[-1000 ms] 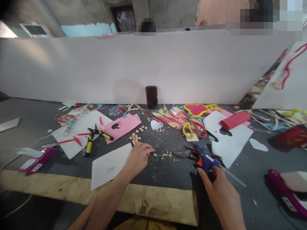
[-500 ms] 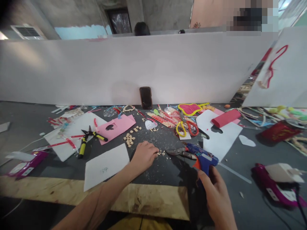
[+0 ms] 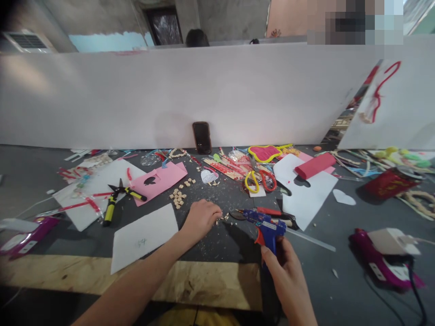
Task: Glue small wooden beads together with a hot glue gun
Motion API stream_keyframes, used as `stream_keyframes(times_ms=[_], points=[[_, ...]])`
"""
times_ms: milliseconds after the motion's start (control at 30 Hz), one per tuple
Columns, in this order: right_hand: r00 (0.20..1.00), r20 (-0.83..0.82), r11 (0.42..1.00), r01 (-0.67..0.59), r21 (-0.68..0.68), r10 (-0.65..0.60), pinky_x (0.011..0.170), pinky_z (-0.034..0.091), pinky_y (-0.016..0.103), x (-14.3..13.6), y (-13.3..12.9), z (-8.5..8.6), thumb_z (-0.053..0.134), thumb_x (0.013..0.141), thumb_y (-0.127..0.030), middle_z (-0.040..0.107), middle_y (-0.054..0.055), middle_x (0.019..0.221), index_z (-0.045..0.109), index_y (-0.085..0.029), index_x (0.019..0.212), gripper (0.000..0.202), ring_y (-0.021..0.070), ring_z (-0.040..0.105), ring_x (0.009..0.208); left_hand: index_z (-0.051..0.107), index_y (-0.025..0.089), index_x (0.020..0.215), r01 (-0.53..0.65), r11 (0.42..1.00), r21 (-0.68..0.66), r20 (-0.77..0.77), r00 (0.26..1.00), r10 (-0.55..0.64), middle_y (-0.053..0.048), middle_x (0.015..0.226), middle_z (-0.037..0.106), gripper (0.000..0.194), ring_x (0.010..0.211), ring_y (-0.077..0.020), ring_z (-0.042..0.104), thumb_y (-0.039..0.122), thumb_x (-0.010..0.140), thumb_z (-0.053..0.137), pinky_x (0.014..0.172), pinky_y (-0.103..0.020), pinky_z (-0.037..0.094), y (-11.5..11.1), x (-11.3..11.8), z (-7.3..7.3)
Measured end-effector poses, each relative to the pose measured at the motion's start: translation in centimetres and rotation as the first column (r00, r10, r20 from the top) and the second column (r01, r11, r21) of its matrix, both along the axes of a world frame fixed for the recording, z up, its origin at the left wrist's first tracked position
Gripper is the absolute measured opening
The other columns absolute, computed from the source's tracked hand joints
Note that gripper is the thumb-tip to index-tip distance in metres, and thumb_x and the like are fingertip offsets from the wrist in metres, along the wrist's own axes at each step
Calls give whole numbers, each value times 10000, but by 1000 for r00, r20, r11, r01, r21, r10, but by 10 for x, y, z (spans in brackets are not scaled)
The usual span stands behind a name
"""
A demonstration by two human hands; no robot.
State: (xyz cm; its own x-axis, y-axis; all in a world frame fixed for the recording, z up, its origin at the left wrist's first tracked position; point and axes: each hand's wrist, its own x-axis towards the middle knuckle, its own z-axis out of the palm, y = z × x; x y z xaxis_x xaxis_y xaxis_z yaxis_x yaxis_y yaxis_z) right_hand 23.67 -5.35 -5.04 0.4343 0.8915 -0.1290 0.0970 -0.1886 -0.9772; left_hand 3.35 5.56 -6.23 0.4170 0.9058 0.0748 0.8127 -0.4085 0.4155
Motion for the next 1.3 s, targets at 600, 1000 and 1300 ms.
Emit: stream_keyframes(times_ms=[600, 1000, 1300], points=[[990, -86, 984, -124, -130, 114, 547, 470, 250, -31, -3, -20, 634, 674, -558, 669, 34, 728, 602, -185, 949, 465, 184, 599, 652, 675, 200, 822, -112, 956, -272, 611, 747, 262, -8, 814, 689, 149, 760, -159, 598, 241, 789, 535, 680, -232, 429, -19, -39, 4], [966, 162, 979, -204, -16, 203, 625, 467, 265, -56, -1, -3, 593, 736, -530, 645, 53, 780, 644, -176, 858, 377, 181, 577, 693, 625, 160, 859, 45, 856, -515, 768, 468, 437, -25, 724, 690, 185, 712, -157, 613, 314, 781, 558, 678, -252, 438, -20, -40, 0], [941, 178, 958, -283, -55, 288, 583, 430, 259, -59, 1, -10, 522, 811, -489, 605, 34, 743, 591, -168, 931, 349, 150, 537, 622, 645, 145, 837, 69, 841, -537, 774, 435, 459, -3, 681, 637, 153, 621, -114, 541, 242, 720, 625, 588, -213, 393, -20, -43, 1]])
